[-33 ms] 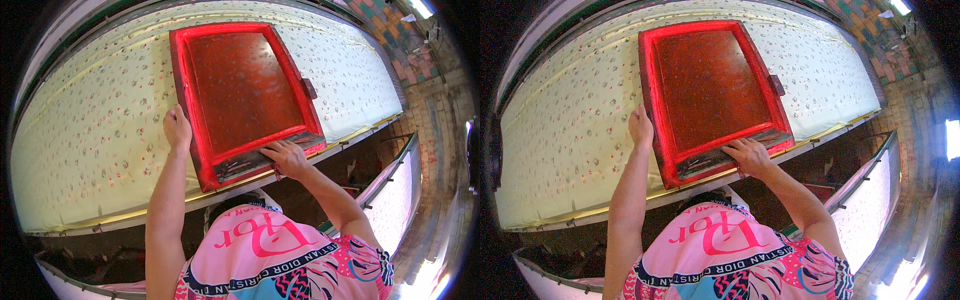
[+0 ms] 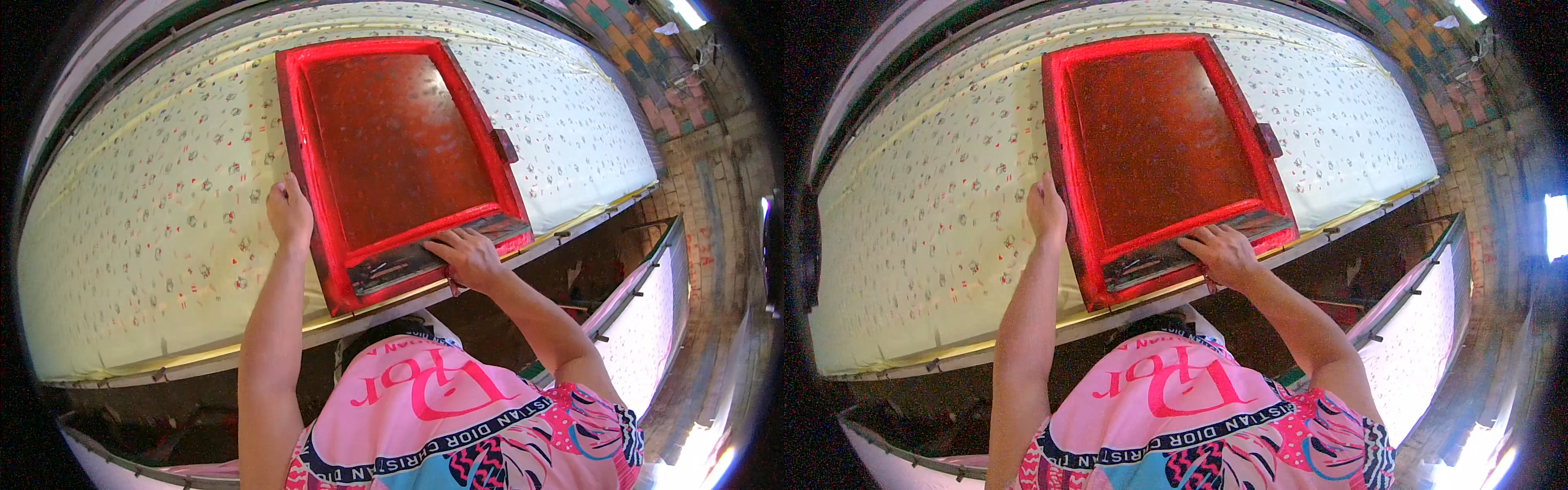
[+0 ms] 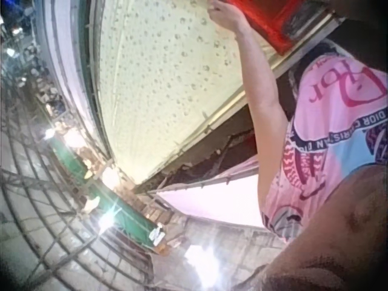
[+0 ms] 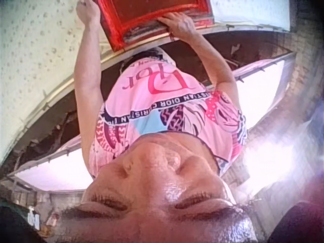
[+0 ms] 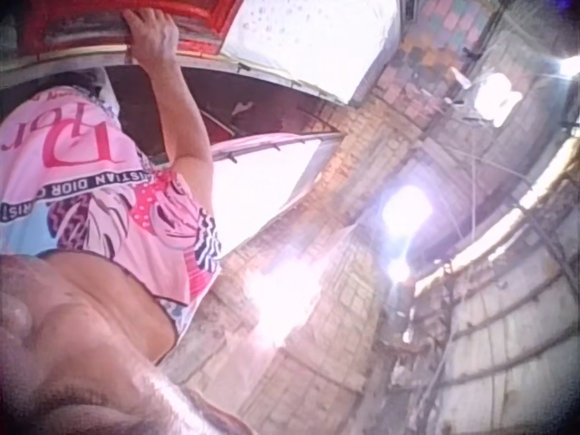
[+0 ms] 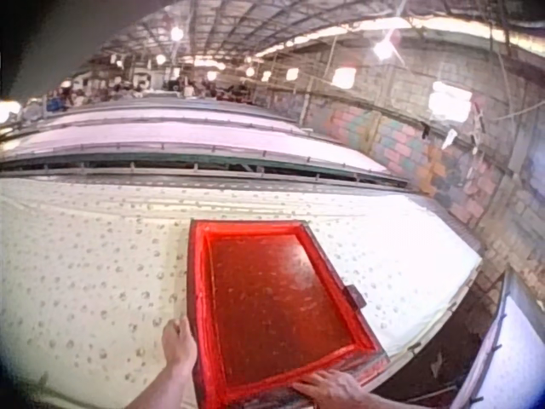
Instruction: The person uses a red squeegee to pull ink across a screen printing frame placed over a patterned fabric on a table. The person repeatedly lifts the frame, repositions it, and pulls the squeegee to transfer the design onto the fabric.
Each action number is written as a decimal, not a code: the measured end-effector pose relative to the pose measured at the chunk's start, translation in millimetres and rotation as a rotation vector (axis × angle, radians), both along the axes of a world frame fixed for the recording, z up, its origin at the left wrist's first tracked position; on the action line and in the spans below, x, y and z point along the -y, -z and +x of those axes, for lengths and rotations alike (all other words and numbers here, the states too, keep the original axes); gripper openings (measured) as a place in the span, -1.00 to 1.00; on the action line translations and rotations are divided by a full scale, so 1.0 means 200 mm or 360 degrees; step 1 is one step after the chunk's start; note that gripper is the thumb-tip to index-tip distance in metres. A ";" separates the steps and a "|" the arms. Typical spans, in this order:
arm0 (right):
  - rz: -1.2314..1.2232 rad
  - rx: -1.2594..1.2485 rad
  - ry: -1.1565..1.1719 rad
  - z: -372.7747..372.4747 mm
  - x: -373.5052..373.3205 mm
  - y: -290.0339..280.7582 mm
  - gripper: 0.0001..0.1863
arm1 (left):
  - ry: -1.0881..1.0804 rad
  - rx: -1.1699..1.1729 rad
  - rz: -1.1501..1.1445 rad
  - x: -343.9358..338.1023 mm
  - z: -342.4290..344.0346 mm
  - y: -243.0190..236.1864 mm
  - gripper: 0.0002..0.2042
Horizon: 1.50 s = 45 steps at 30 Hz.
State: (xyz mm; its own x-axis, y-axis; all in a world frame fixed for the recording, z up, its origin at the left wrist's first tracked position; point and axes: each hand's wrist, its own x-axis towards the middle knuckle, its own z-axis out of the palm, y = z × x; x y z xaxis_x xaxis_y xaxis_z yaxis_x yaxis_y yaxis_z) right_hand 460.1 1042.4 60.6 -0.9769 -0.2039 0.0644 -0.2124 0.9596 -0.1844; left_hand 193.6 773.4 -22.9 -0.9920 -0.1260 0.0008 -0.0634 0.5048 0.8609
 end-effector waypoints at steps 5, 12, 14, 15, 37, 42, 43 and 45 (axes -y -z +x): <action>0.0097 -0.0231 -0.0032 -0.30 -0.10 0.09 -0.35 | 0.0037 -0.0010 0.0119 -0.03 -0.01 -0.07 -0.40; 0.0134 -0.0199 0.0039 -0.95 -0.28 0.13 -0.47 | -0.0047 -0.0054 0.0153 -0.04 0.00 -0.06 -0.45; 0.0132 -0.0094 0.0088 -1.15 -0.32 0.10 -0.50 | -0.0032 -0.0014 0.0125 -0.04 0.00 -0.09 -0.47; 0.0136 -0.0081 0.0113 -1.25 -0.37 0.12 -0.50 | -0.0017 0.0007 0.0118 -0.05 0.01 -0.10 -0.48; 0.0225 -0.0296 0.0043 -2.71 -0.83 0.11 -0.54 | -0.0371 0.0095 -0.0230 -0.07 0.03 -0.08 -0.55; 0.0230 -0.0321 0.0054 -2.76 -0.90 0.16 -0.42 | -0.0382 0.0138 -0.0233 -0.09 0.03 -0.08 -0.58; 0.0227 -0.0304 0.0053 -2.75 -0.91 0.16 -0.43 | -0.0385 0.0156 -0.0247 -0.09 0.03 -0.09 -0.58; 0.0204 -0.0351 0.0032 -2.74 -0.94 0.18 -0.44 | -0.0385 0.0186 -0.0267 -0.09 0.04 -0.10 -0.59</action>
